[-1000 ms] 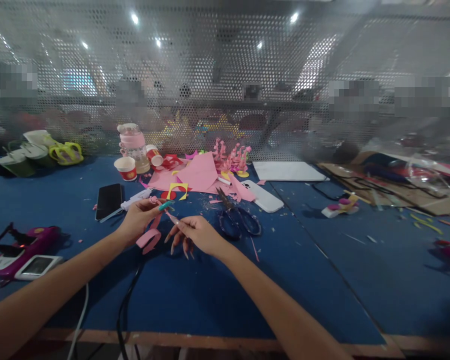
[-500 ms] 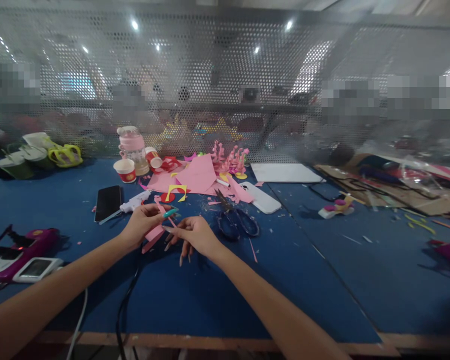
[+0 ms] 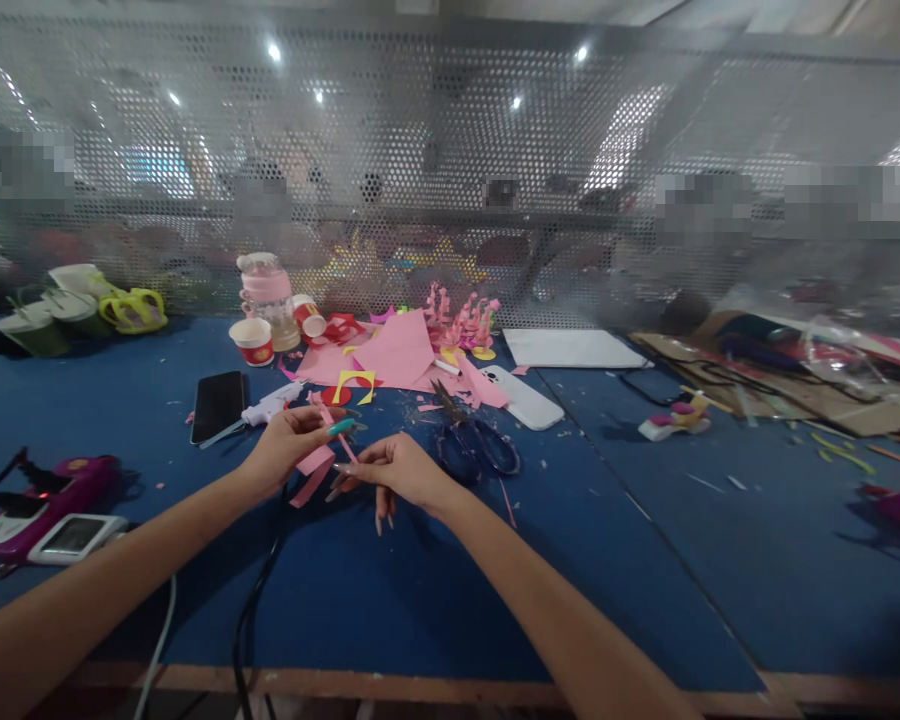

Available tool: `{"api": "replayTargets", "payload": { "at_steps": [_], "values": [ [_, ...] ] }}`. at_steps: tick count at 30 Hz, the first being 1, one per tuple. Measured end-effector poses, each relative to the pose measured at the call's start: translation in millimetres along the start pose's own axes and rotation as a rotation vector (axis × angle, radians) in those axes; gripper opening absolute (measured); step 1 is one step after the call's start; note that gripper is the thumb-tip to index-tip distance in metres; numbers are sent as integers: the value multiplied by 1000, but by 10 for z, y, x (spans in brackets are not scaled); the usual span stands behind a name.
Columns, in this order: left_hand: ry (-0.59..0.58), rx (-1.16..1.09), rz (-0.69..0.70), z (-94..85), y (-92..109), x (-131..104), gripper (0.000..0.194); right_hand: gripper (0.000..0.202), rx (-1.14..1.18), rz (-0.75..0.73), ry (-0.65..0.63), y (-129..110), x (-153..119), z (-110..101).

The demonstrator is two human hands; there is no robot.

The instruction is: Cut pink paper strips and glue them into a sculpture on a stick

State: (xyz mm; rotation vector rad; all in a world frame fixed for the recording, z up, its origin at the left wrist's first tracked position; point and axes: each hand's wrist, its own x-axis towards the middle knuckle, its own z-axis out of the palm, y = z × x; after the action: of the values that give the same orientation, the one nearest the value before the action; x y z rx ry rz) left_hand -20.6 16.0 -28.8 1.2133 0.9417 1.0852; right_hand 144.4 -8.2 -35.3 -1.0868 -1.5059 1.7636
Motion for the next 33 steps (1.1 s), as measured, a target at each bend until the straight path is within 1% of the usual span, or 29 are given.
{"api": "replayTargets", "payload": {
  "at_steps": [3,6,10,12,15,17,21,25,31,33],
  "values": [
    [-7,13,-14,10,-22,-3,31,31,17,-4,70,24,13,14],
    [12,49,-31,29,-13,-12,29,35,56,-7,138,49,29,36],
    [32,103,-82,38,8,-12,28,39,55,-30,180,59,38,40],
    [43,89,-55,29,5,-2,25,35,58,-38,127,48,31,29],
    [31,87,-18,8,-14,14,24,36,44,-38,-16,26,12,4],
    [10,92,-23,0,-23,18,27,36,18,-31,-43,21,5,-12],
    [-13,90,-40,10,-8,2,35,35,34,-16,51,32,16,-19],
    [-8,64,-71,22,17,-15,41,37,59,-55,141,29,28,14],
    [19,19,-40,19,10,-9,43,38,34,-77,215,45,42,39],
    [17,27,-34,20,13,-6,43,37,29,-61,188,46,41,26]
  ]
}}
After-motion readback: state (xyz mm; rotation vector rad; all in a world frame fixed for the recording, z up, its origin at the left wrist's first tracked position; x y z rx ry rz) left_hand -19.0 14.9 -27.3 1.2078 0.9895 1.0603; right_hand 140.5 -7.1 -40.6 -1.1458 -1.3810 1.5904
